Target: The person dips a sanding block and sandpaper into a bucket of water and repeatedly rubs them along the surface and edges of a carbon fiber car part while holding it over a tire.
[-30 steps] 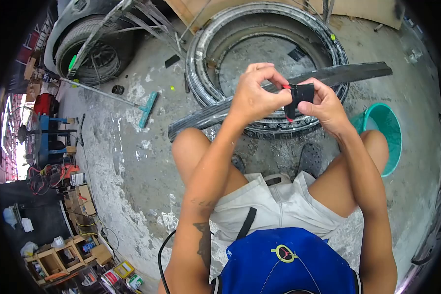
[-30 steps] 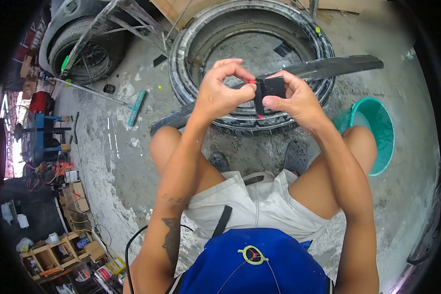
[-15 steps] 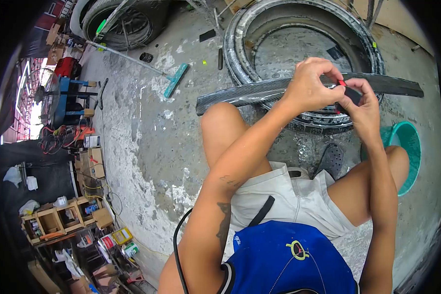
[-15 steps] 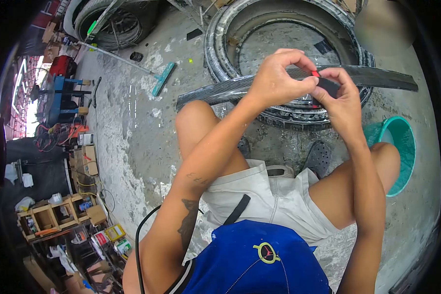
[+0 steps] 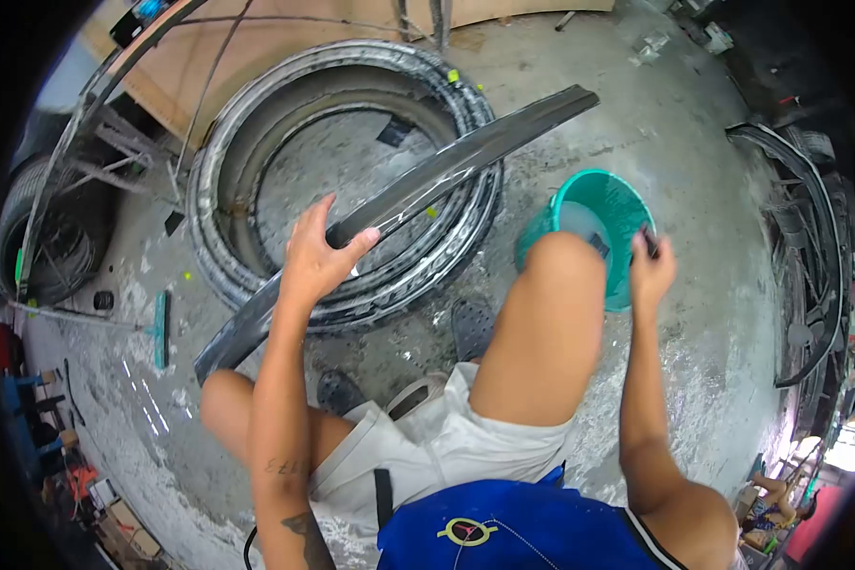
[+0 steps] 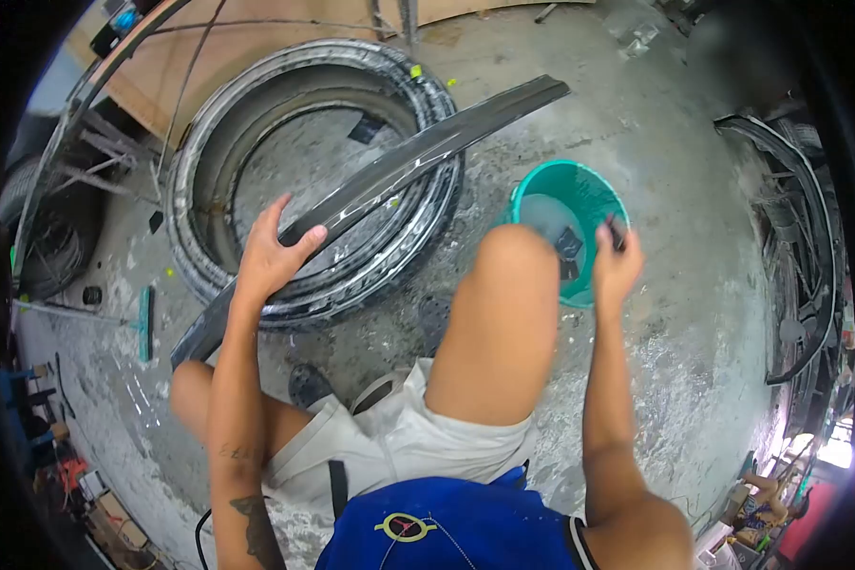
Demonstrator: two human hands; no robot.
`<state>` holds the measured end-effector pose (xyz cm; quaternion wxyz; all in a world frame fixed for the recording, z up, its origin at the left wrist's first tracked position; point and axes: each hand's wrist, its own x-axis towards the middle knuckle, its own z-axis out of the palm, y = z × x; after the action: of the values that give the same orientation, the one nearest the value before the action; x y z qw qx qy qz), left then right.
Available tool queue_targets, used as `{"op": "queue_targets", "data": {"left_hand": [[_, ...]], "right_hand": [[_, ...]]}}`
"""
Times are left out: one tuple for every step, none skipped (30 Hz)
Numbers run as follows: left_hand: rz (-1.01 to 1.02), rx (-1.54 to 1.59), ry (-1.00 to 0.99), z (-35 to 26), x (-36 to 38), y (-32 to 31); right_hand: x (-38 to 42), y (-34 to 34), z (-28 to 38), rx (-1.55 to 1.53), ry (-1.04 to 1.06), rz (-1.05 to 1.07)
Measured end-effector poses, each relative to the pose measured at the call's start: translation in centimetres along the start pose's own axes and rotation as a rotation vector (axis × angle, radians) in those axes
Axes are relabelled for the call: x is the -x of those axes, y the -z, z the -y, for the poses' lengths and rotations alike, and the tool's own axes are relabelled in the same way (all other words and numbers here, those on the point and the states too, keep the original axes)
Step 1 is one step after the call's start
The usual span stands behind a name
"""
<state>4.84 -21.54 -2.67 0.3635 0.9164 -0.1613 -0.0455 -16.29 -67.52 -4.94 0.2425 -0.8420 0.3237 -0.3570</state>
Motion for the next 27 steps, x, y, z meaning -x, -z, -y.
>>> {"op": "queue_targets", "data": {"left_hand": [[0.048, -0.07, -0.014, -0.1, -0.6, -0.9], [0.05, -0.132, -0.049, 0.1, -1.2, -2.1], [0.055, -0.124, -0.061, -0.1, -2.1, -3.0], [0.049, -0.222, -0.061, -0.3, -2.7, -4.0], [0.045, -0.322, -0.06, -0.4, -3.0, -4.9], [0.057, -0.368, -0.034, 0.0, -3.8, -5.9], [0.07, -0.369, -0.045, -1.0, -4.1, -6.1], [0.159, -0.323, 0.077, -1.8, -4.5, -5.8], [0.244, -0.276, 0.206, -2.4, -4.8, -5.7], [0.226, -0.328, 0.209, -2.3, -4.7, -5.8], [0.227, -0.33, 0.21, -2.0, -4.6, -5.8], [0.201, -0.289, 0.142, -1.4, -4.5, -5.7], [0.177, -0.247, 0.072, -0.8, -4.4, -5.5], [0.182, -0.247, 0.075, -0.4, -4.0, -5.0], [0.2, -0.217, 0.08, 0.0, -3.7, -4.2], [0.216, -0.186, 0.084, 0.4, -3.4, -3.2], [0.215, -0.186, 0.085, 1.0, -3.1, -2.1], [0.246, -0.208, 0.095, 1.8, -2.6, -0.7], [0.277, -0.232, 0.107, 2.7, -2.2, 0.7], [0.276, -0.237, 0.112, 3.5, -1.9, 2.0], [0.308, -0.25, 0.111, 4.2, -1.5, 3.4], [0.336, -0.263, 0.112, 5.1, -1.1, 4.6], [0.331, -0.27, 0.124, 6.2, -0.5, 5.6], [0.329, -0.236, 0.112, 7.3, 0.2, 6.7], [0.33, -0.205, 0.094, 7.6, 0.8, 7.5], [0.357, -0.165, 0.104, 7.8, 1.5, 8.3], [0.345, -0.219, 0.077, 9.4, 2.1, 8.5]], "right_hand": [[2.9, 0.3, -1.5, 0.02, -0.051, 0.004], [5.5, 0.7, -1.8, 0.061, -0.126, 0.023], [7.1, 0.4, -2.0, 0.102, -0.203, 0.044], [7.6, -0.4, -2.7, 0.1, -0.268, 0.015], [8.2, -1.1, -3.4, 0.099, -0.336, -0.011], [8.0, -2.2, -3.4, 0.107, -0.282, -0.115], [7.4, -2.0, -3.8, 0.115, -0.296, -0.123], [6.8, -1.6, -4.0, 0.115, -0.316, -0.125], [6.0, -1.3, -4.4, 0.113, -0.33, -0.122], [5.0, -0.8, -5.8, 0.133, -0.232, -0.104], [3.6, -0.1, -7.2, 0.133, -0.233, -0.103], [1.9, 0.5, -8.7, 0.137, -0.164, -0.012], [0.3, 1.0, -10.1, 0.142, -0.096, 0.077], [-1.2, 1.6, -11.3, 0.145, -0.098, 0.08], [-2.8, 2.1, -12.3, 0.18, -0.078, 0.176], [-4.2, 2.0, -12.2, 0.213, -0.056, 0.27], [-5.3, 1.5, -12.0, 0.213, -0.055, 0.271], [-6.3, 1.1, -11.3, 0.502, 0.01, 0.362], [-6.7, 0.4, -10.7, 0.789, 0.077, 0.45], [-6.3, -0.8, -10.7, 0.726, 0.245, 0.403], [-6.0, -2.0, -10.0, 0.717, 0.25, 0.407], [-5.7, -3.8, -8.7, 0.728, 0.303, 0.51], [-5.4, -5.1, -7.9, 0.739, 0.355, 0.617], [-5.6, -7.3, -8.1, 0.773, 0.212, 0.82], [-5.0, -8.5, -9.0, 0.762, 0.207, 0.828], [-4.4, -9.5, -9.7, 0.787, 0.108, 0.886], [-4.1, -10.8, -11.0, 0.809, 0.013, 0.942]]}}
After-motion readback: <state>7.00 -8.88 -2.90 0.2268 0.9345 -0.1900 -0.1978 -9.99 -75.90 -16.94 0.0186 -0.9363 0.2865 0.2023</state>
